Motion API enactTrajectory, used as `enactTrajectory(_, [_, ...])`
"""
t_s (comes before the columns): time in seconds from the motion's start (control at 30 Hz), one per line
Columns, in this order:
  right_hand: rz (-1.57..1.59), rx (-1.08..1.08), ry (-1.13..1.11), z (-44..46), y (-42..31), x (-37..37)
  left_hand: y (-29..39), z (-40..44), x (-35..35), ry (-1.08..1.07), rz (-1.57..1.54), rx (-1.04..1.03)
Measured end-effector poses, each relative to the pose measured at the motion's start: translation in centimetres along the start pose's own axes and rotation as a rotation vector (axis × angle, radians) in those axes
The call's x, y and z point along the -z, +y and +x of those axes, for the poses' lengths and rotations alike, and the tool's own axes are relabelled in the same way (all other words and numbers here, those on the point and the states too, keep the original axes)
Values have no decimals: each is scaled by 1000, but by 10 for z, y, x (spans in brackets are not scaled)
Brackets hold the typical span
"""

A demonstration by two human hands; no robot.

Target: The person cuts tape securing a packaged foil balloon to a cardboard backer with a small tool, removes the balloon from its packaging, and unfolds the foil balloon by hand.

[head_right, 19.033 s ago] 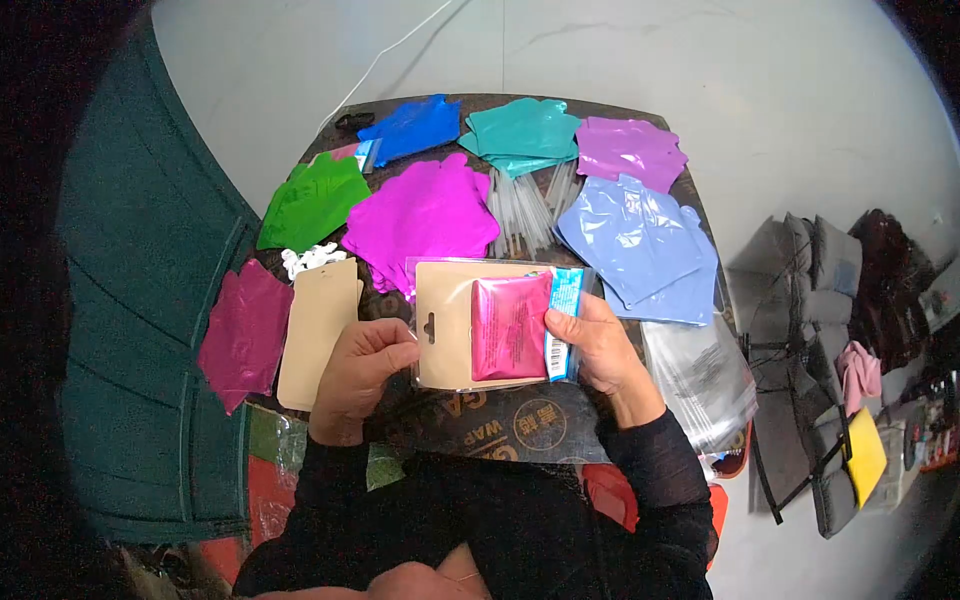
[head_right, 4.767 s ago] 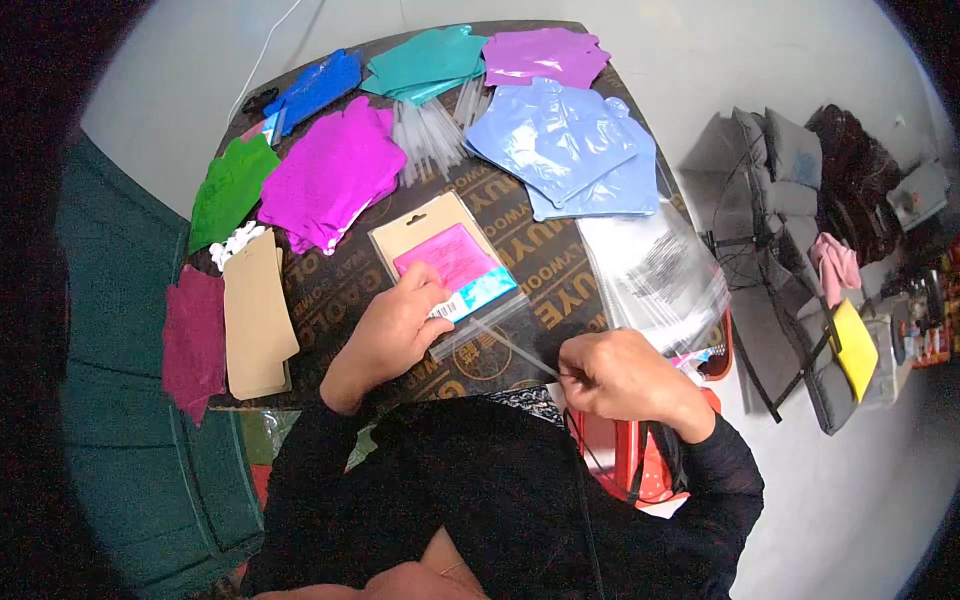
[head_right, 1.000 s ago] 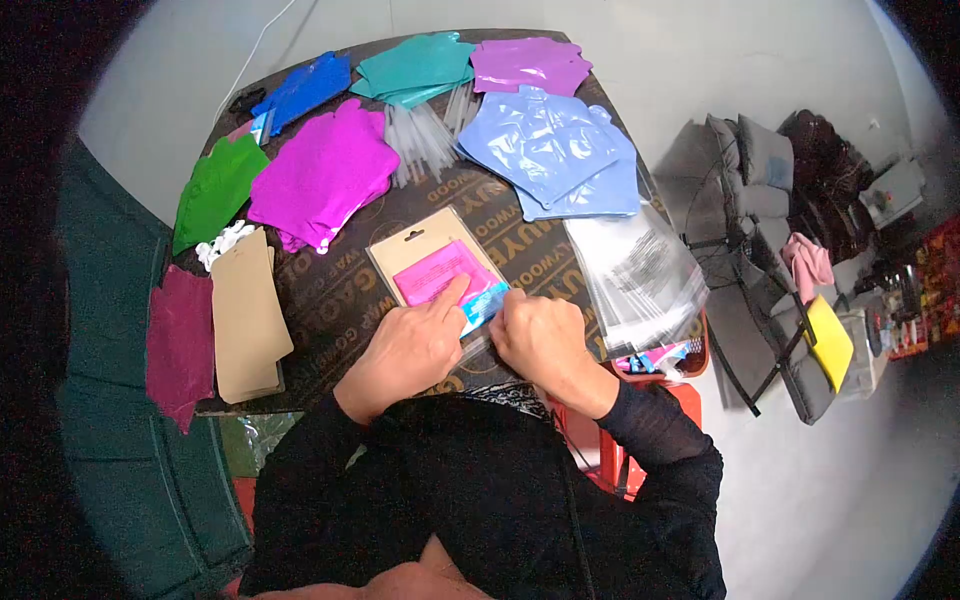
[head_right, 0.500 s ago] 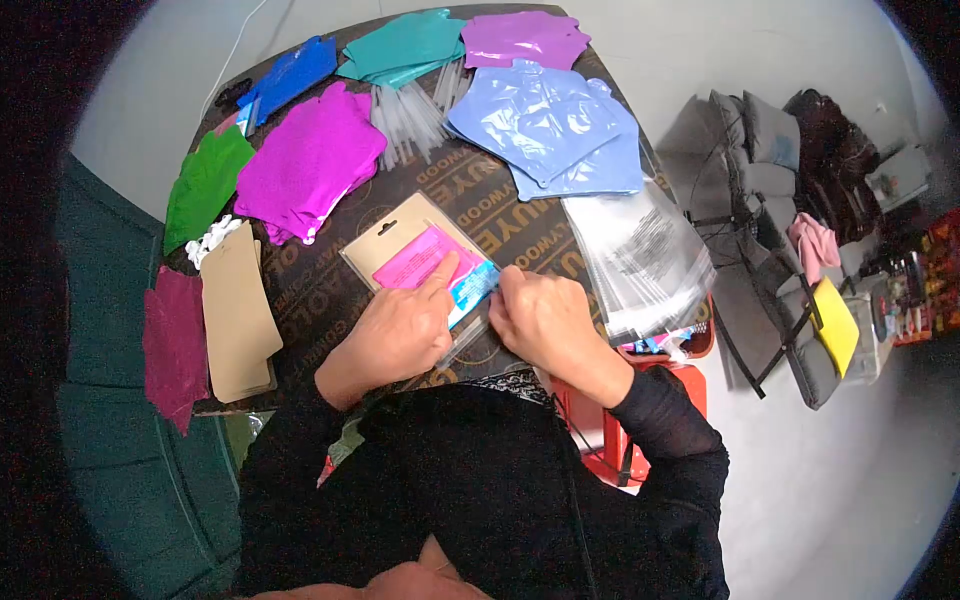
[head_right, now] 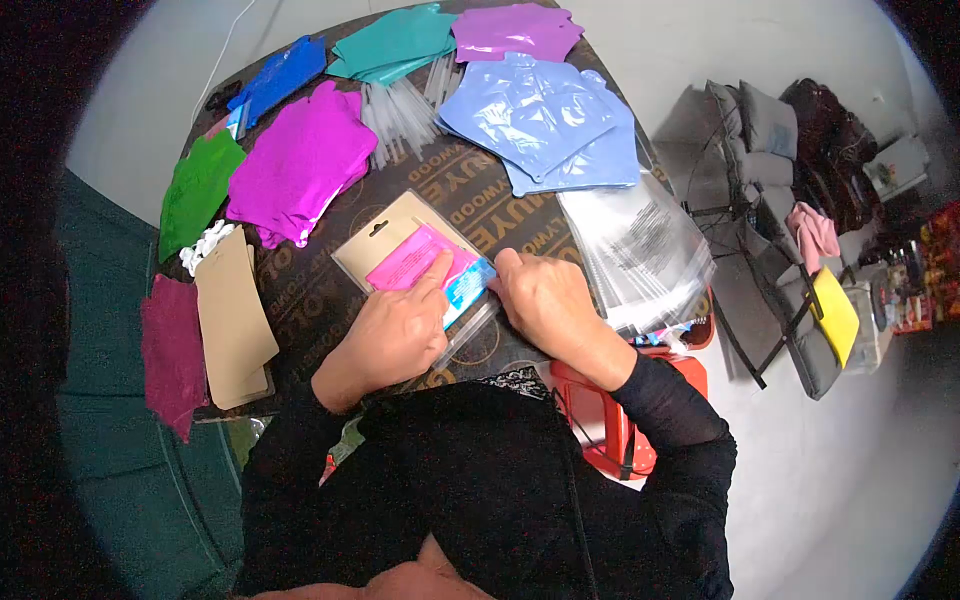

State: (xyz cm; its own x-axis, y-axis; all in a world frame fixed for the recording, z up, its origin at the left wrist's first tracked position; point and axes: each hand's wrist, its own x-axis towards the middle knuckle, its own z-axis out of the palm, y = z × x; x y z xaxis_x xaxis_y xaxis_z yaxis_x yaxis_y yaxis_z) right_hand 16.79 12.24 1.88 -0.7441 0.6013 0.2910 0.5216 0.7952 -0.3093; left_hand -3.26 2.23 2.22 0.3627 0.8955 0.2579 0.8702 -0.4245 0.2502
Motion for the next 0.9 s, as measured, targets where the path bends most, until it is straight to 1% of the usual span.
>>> enactTrajectory(0.07, [9, 1, 1, 3, 5, 0, 0, 1, 0, 8, 2, 3])
enactTrajectory(0.23, [62, 89, 10, 7, 17, 6, 0, 0, 1, 7, -4, 1])
enactTrajectory(0.37, [50, 197, 14, 7, 19, 10, 1, 0, 2, -20, 9, 4])
enactTrajectory(0.57, [30, 190, 18, 9, 18, 6, 1, 0, 3, -13, 12, 0])
enactTrajectory(0.7, [55, 57, -42, 11, 16, 6, 3, 1, 1, -37, 30, 17])
enactTrajectory(0.9, [64, 13, -58, 9, 16, 5, 4, -3, -4, -9, 40, 14])
